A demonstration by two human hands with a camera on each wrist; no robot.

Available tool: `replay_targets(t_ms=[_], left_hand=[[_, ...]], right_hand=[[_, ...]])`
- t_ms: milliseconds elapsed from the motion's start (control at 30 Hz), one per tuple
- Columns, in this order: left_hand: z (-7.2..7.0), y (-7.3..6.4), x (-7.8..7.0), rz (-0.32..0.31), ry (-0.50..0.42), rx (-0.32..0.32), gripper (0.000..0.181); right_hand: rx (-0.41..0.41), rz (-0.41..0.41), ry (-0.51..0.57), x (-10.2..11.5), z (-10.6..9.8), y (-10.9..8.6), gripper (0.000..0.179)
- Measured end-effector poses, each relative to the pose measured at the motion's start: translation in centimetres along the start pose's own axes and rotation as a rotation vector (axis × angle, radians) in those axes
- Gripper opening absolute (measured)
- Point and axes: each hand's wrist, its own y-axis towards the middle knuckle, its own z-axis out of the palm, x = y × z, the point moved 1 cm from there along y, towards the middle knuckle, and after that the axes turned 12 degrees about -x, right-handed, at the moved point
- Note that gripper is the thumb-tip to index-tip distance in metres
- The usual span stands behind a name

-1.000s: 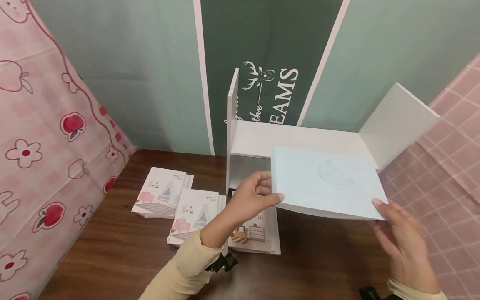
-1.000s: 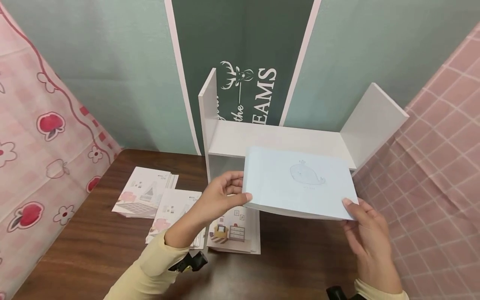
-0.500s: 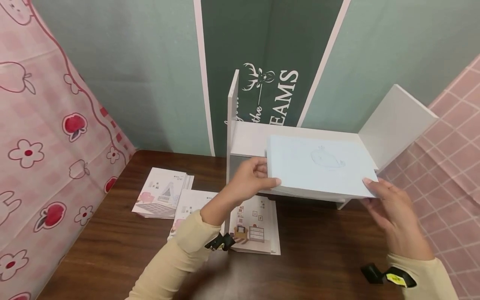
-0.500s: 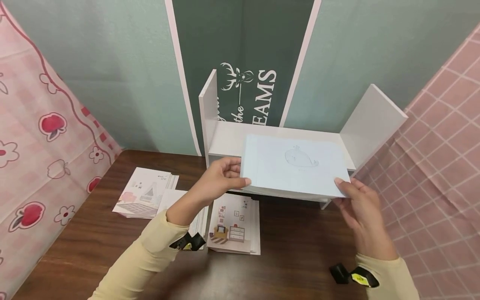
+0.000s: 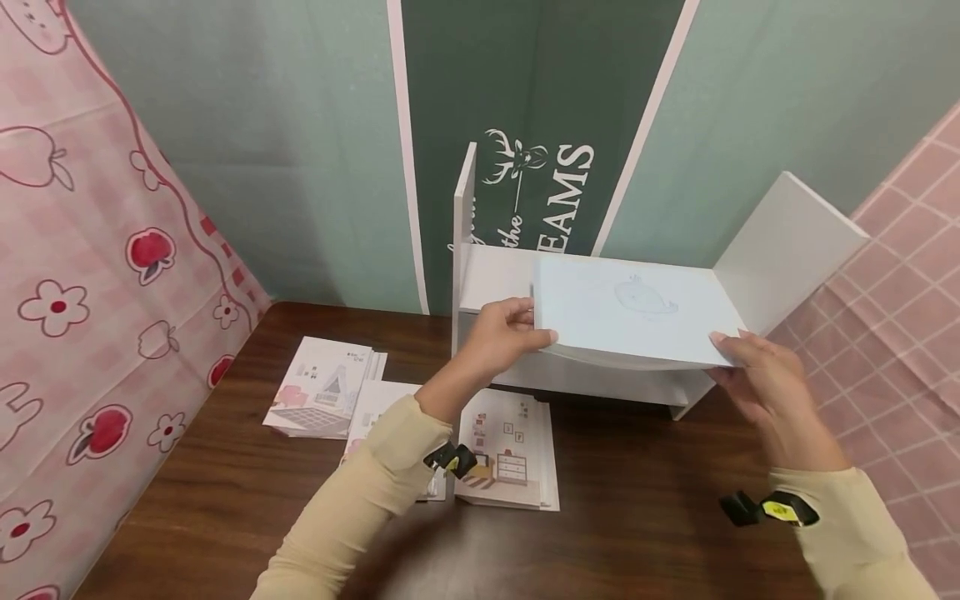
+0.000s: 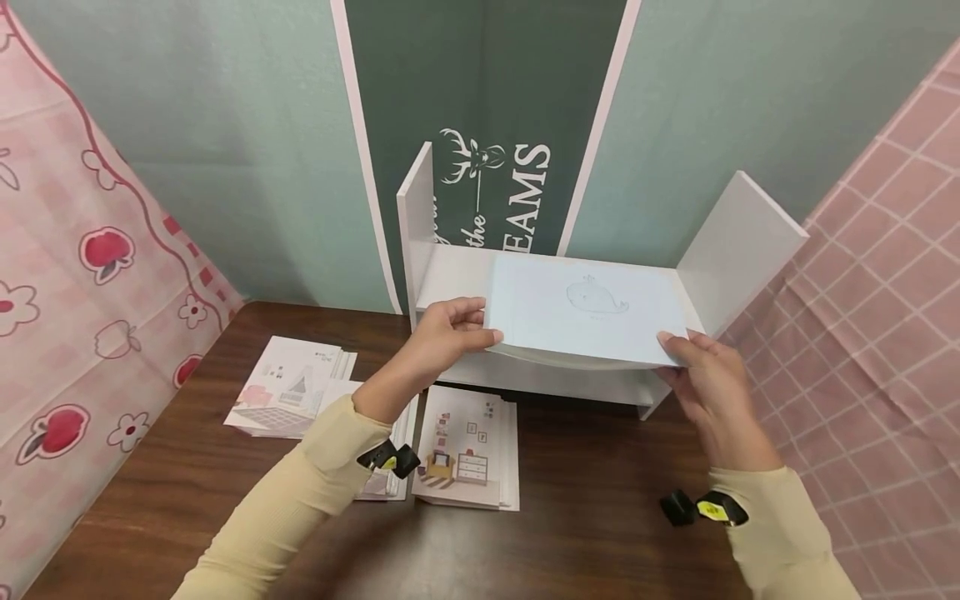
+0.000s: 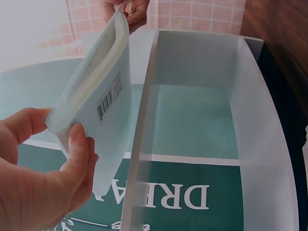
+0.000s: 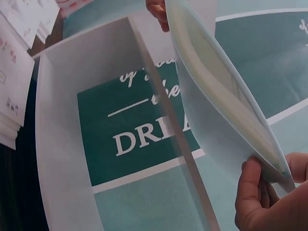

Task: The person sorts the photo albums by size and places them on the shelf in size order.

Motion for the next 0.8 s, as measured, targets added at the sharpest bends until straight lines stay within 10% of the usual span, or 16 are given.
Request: replay_targets(t_ms=[400,667,800], left_hand=[[0.2,2.3,-0.2,0.014,0.109,-0.076,0.057],[0.1,4.1,-0.4,0.026,0.154,-0.098,0.055],[0.1,4.6,-0.3,0.040,0.196,-0.104,0.054]], right_hand=[[-0.038,-0.021,-0.244,0.8,1.5,2.5,0.016],[-0.054,-0.018,-0.322,1.1,2.4,4.0,0.043],[-0.092,-0.068,-0.548,1.1,2.8,4.7,0.071]])
